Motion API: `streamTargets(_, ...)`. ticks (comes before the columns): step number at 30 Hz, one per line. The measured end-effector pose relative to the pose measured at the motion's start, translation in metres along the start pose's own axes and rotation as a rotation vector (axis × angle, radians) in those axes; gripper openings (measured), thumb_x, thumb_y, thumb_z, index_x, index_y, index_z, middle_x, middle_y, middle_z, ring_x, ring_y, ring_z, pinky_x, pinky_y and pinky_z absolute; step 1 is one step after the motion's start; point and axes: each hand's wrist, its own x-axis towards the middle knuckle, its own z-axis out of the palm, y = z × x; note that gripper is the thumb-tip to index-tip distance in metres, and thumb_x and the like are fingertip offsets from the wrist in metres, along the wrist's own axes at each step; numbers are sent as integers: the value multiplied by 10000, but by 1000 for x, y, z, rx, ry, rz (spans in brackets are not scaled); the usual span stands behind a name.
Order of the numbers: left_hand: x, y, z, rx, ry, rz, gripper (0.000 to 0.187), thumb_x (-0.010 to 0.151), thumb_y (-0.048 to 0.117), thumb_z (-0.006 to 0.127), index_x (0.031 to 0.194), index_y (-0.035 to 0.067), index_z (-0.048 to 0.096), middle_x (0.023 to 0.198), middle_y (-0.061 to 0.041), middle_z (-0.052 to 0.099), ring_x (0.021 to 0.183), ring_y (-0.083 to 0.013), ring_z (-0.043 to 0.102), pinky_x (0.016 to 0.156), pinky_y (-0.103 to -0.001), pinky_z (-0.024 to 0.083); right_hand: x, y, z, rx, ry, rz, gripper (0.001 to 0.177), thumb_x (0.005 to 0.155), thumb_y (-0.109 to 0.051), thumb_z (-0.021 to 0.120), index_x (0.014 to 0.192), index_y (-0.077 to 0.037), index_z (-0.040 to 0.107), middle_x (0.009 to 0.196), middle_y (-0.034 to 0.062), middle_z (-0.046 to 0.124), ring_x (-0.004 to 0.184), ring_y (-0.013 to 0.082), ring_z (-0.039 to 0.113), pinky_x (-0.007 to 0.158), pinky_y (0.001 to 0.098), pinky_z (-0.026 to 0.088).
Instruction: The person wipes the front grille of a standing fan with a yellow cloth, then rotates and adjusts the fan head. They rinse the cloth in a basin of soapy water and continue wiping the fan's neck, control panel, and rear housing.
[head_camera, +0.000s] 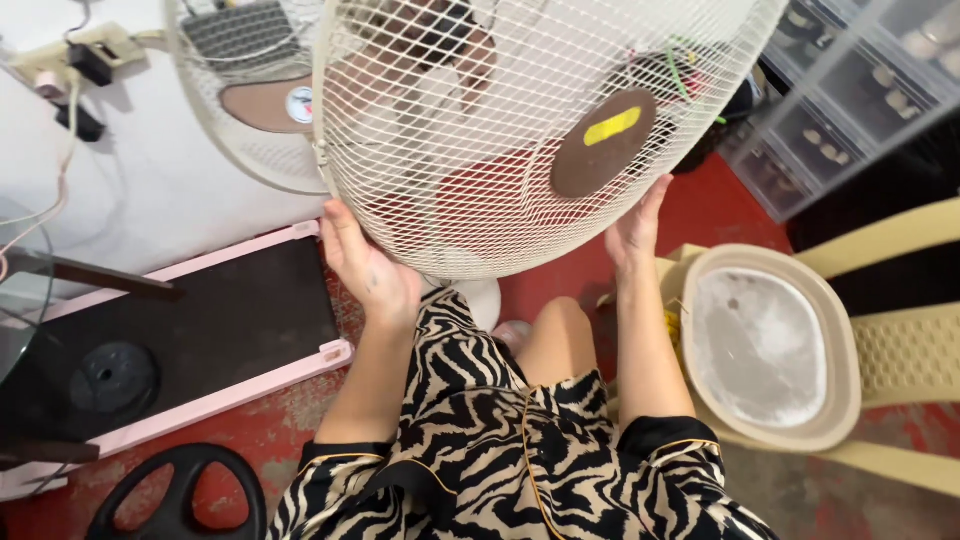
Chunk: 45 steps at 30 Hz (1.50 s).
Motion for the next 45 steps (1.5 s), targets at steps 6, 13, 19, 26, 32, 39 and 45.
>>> streamTargets(6,21,32,21,241,-42,284,361,1158,286,476,1272,-34,599,1177,-93,686,1060,-156,639,978,-320,520,45,23,27,81,-109,0,897,939,-726,523,1597,-139,359,1629,35,426,1503,262,405,1283,463,317)
streamTargets(13,45,36,12,585,-43,639,461,1190,347,491,1403,-58,547,1229,-67,515,1141,-136,540,1059,-300,438,95,68,71,191,-189,39,917,930,-730,553,1597,-131,359,1628,59,415,1502,268,402,1292,480,315)
streamTargets(19,62,27,-1,748,-73,734,808,1006,435,765,1562,-30,407,1343,-70,404,1298,-184,481,1175,-368,412,119,99,84,245,-197,142,965,889,-730,596,1566,-73,395,1598,131,451,1472,315,431,1261,498,357)
streamTargets(26,72,22,-20,831,-64,776,932,881,320,923,1573,-22,402,1308,-60,401,1289,-203,479,1157,-360,380,125,115,84,240,-196,152,944,893,-721,595,1565,-91,388,1592,101,444,1466,296,423,1252,484,355)
streamTargets(32,70,22,-20,855,-65,777,921,874,311,922,1572,-12,415,1309,-53,410,1278,-188,488,1136,-345,377,125,119,80,257,-175,149,939,901,-723,577,1569,-94,380,1590,99,444,1467,294,421,1252,482,355)
streamTargets(39,78,26,-29,828,-70,748,909,918,299,905,1593,-7,379,1343,-57,413,1337,-194,490,1203,-363,365,126,119,83,199,-158,150,970,871,-740,600,1554,-86,385,1578,111,448,1461,299,426,1247,483,362)
streamTargets(45,81,20,-39,776,-101,729,903,898,273,914,1581,-12,398,1313,-50,413,1302,-190,494,1185,-353,372,128,127,73,270,-143,132,957,901,-726,605,1559,-65,390,1567,115,452,1462,305,427,1268,492,360)
